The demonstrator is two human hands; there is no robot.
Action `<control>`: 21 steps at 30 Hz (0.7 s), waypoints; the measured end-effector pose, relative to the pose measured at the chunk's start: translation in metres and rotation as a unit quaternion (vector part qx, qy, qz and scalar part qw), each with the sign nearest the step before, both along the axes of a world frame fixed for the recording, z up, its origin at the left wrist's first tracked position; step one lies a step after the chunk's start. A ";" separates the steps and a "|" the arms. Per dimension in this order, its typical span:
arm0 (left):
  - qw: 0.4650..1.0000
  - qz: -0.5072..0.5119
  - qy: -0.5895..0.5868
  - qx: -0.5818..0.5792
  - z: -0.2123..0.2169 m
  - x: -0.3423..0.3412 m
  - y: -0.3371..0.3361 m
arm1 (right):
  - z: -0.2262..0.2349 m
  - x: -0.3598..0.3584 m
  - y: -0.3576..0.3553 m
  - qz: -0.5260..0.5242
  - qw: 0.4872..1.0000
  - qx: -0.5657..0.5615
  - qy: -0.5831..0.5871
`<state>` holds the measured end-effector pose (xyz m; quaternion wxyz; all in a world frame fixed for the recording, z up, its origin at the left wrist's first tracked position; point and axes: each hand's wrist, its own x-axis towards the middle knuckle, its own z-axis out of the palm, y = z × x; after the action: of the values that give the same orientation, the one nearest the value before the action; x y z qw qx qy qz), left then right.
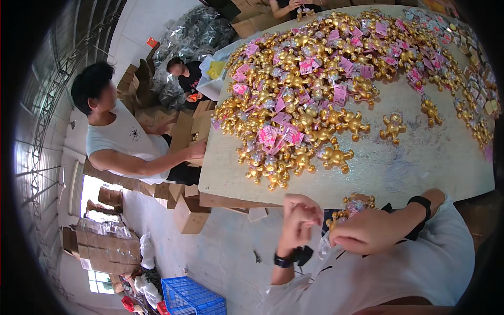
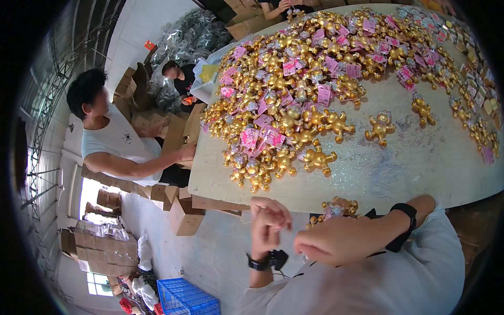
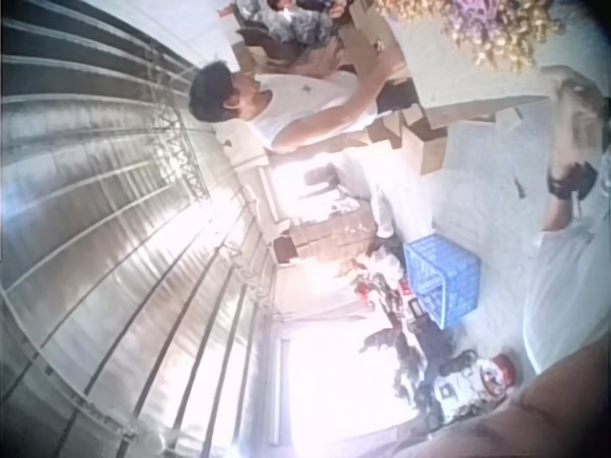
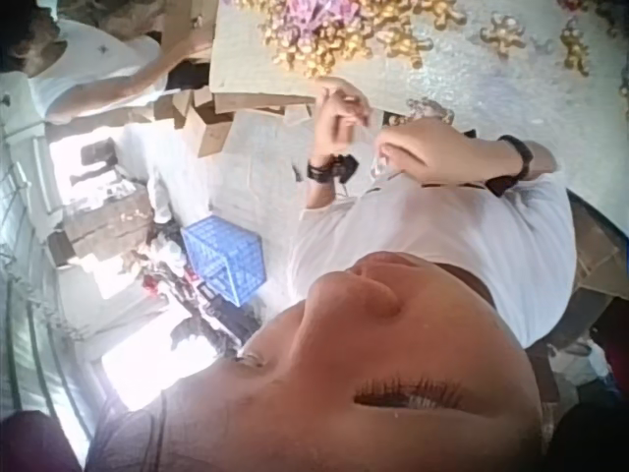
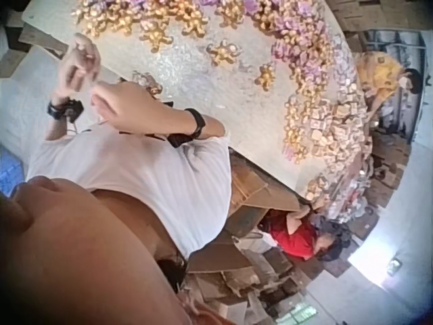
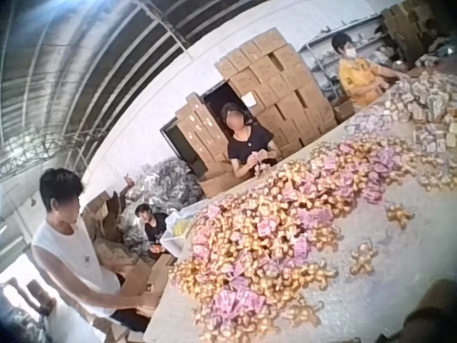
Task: The recorder is tying pink tags onto gold gingerbread-man-shaped ornaments at a factory work table.
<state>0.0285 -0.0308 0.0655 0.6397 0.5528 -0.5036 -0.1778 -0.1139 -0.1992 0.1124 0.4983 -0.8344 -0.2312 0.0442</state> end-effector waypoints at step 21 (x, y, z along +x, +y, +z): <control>0.876 -0.195 0.073 0.436 0.042 -0.030 0.041 | -0.031 -0.031 -0.050 0.004 0.997 -0.041 0.062</control>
<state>-0.0017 0.0101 0.1077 0.3219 0.6517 -0.4242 -0.5401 -0.1445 -0.2487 0.0810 0.4773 -0.8485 -0.2014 0.1077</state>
